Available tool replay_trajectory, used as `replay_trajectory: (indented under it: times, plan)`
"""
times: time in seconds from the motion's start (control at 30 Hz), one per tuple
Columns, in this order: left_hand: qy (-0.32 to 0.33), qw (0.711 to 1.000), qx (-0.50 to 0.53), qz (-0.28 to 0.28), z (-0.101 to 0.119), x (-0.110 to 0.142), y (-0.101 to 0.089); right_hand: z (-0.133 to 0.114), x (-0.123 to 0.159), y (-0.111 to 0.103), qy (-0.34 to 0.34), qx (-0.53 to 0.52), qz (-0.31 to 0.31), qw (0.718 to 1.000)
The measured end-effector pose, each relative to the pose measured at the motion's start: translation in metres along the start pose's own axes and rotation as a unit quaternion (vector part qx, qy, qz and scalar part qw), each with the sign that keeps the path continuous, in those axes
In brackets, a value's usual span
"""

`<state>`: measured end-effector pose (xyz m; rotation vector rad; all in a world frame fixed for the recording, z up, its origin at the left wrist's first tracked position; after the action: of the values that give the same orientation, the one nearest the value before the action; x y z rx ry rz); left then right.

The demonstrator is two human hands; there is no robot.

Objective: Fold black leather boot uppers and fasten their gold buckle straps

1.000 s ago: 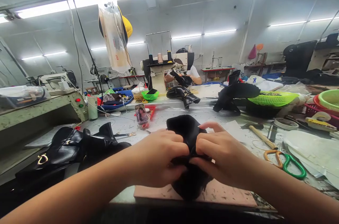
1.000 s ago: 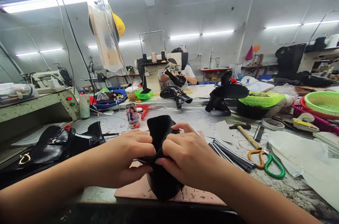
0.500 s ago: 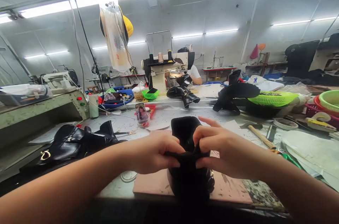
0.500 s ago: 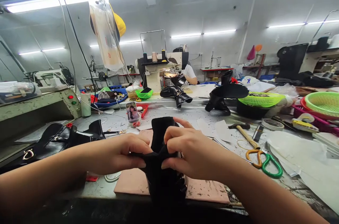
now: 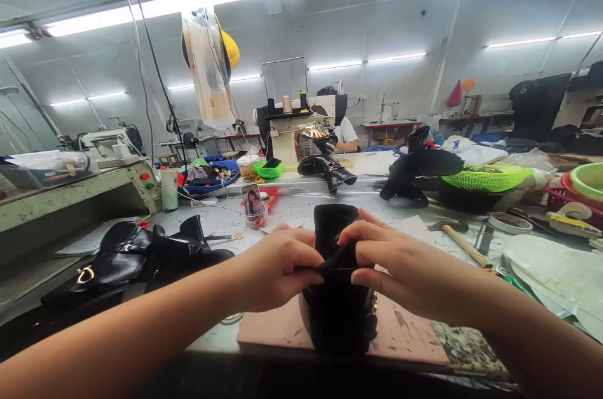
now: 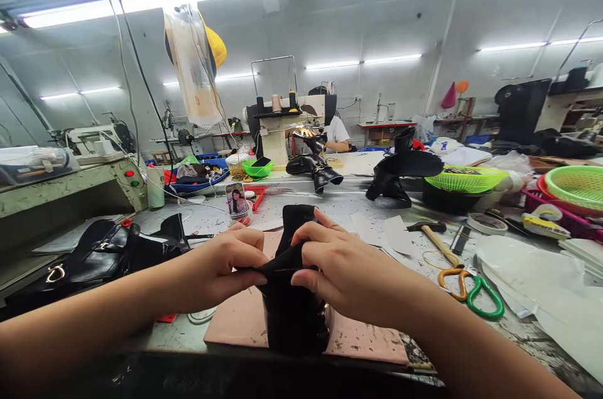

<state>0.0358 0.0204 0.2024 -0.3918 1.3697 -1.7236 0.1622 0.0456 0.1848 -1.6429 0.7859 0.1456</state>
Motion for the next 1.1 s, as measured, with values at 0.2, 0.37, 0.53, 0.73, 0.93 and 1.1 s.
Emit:
replay_trajectory:
  times: [0.2, 0.37, 0.53, 0.73, 0.93, 1.1]
  plan:
    - [-0.011, 0.996, 0.048, -0.077, -0.004, -0.004, 0.002, -0.003, -0.004, -0.004, -0.035, 0.014, 0.073, 0.997]
    - [-0.028, 0.989, -0.015, -0.143, 0.0, -0.01, 0.003, -0.016, -0.002, 0.003, -0.057, 0.079, 0.167, 0.981]
    - [-0.018, 0.991, -0.073, -0.109, 0.005, -0.008, 0.003, -0.01, 0.001, 0.002, -0.03, 0.052, 0.111, 0.992]
    - [-0.038, 0.99, -0.011, -0.137, 0.0, 0.002, 0.004, 0.009, 0.002, 0.002, -0.014, 0.006, 0.019, 1.0]
    - [-0.05, 0.975, 0.007, -0.215, -0.006, 0.003, 0.006, 0.002, -0.002, 0.006, -0.064, 0.068, 0.098, 0.991]
    - [-0.006, 0.974, -0.069, -0.217, 0.005, -0.006, 0.009, -0.014, -0.002, 0.006, -0.099, 0.093, 0.14, 0.981]
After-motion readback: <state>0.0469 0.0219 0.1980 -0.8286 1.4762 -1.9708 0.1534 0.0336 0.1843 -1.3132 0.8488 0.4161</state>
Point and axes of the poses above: each hand's wrist, its own x-axis away from the middle knuckle, its own y-axis out of the palm, z = x × y, the point moved 6 cm from there along -x, towards the middle knuckle, and after that the axes turned 8 degrees about z, right-handed, at the moved point
